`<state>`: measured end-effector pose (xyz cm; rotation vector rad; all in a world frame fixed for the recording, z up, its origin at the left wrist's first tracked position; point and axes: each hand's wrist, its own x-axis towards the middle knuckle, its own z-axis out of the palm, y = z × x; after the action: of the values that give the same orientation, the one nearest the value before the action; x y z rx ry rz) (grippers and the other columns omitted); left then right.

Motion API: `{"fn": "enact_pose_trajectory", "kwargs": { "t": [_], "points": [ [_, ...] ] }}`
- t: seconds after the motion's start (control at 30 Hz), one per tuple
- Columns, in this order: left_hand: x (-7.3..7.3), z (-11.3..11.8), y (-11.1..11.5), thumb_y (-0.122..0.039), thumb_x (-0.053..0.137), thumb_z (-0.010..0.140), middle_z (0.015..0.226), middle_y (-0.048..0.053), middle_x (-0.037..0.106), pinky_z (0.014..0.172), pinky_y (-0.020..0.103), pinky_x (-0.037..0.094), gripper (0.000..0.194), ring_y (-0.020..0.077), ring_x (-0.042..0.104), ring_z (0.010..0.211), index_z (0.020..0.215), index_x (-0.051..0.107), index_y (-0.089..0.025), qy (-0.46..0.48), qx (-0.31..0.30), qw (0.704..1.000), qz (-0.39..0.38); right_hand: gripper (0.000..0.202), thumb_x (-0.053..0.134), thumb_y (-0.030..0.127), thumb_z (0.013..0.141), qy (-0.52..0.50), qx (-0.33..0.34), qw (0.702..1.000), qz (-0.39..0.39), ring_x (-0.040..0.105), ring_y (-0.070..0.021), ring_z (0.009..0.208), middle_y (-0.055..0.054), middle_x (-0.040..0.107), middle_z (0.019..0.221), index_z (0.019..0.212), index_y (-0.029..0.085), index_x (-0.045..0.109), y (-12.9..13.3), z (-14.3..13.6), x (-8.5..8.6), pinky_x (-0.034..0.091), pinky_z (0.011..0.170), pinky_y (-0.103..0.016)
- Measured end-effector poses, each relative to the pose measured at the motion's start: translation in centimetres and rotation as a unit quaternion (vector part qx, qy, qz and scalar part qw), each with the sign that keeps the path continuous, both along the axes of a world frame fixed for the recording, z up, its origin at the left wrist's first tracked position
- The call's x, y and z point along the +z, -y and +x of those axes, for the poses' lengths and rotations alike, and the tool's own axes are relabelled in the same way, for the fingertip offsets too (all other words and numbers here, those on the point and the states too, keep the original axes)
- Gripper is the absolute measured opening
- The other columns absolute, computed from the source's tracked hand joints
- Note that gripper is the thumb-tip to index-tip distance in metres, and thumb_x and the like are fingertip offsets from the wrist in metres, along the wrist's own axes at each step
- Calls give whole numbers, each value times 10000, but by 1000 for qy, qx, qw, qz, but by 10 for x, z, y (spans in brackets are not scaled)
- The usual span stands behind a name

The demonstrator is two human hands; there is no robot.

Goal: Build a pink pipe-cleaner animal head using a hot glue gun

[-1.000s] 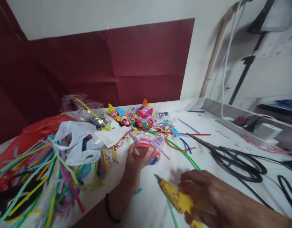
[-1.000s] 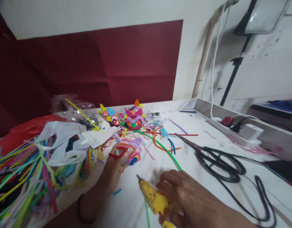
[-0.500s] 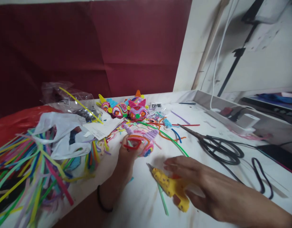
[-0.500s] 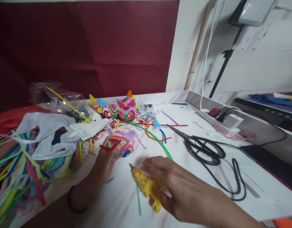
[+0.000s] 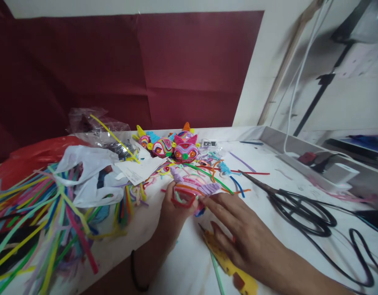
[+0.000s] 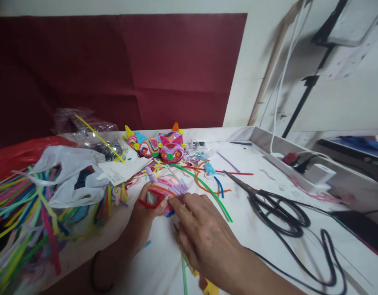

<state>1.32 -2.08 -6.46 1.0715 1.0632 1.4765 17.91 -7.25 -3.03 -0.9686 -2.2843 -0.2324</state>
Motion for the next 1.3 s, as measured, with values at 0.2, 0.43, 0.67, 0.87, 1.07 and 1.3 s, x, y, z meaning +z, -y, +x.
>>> {"fn": "enact_pose_trajectory", "kwargs": {
  "t": [0.2, 0.43, 0.67, 0.87, 1.07, 1.3],
  "points": [
    [1, 1, 2, -264, 773, 560, 866, 10, 662, 717, 290, 495, 557, 171, 611, 762, 1066, 547, -200, -16, -9, 1000, 11, 391, 427, 120, 912, 12, 10, 1000, 10, 598, -272, 919, -169, 617, 1040, 1297, 95, 489, 0, -2, -2, 550, 738, -455],
    [4, 0, 6, -286, 755, 585, 867, 13, 646, 694, 289, 491, 537, 167, 597, 749, 1065, 530, -195, -20, -25, 999, 15, 421, 440, 95, 894, 8, 13, 1000, 8, 574, -277, 922, -165, 601, 1033, 1314, 101, 475, 5, -4, -1, 522, 734, -470],
    [11, 2, 9, -252, 741, 564, 818, -5, 637, 672, 278, 491, 505, 161, 594, 724, 1024, 539, -195, -6, -32, 999, 18, 427, 457, 87, 883, 4, 3, 1000, 1, 568, -269, 945, -159, 591, 1065, 1309, 106, 478, 10, -4, 0, 512, 777, -466],
    [12, 4, 10, -276, 741, 524, 794, -5, 645, 652, 268, 495, 545, 160, 597, 709, 1023, 538, -187, -1, -38, 999, 6, 410, 470, 106, 889, -19, -4, 1000, 2, 579, -264, 971, -144, 599, 1079, 1298, 138, 490, 16, -4, 1, 522, 795, -453],
    [14, 5, 13, -250, 757, 520, 800, -14, 665, 668, 262, 506, 556, 158, 626, 718, 1033, 548, -201, -4, -27, 1000, 9, 460, 477, 128, 881, -56, -9, 997, -50, 585, -255, 999, -128, 598, 1130, 1338, 181, 474, 19, -5, 0, 542, 810, -423],
    [17, 6, 13, -246, 792, 443, 882, 25, 680, 682, 280, 522, 659, 185, 643, 767, 1056, 555, -198, -28, 15, 999, -28, 506, 492, 118, 846, -117, 7, 985, -128, 577, -226, 896, -91, 601, 1063, 1339, 232, 481, 21, -6, 1, 557, 754, -411]
  ]
}}
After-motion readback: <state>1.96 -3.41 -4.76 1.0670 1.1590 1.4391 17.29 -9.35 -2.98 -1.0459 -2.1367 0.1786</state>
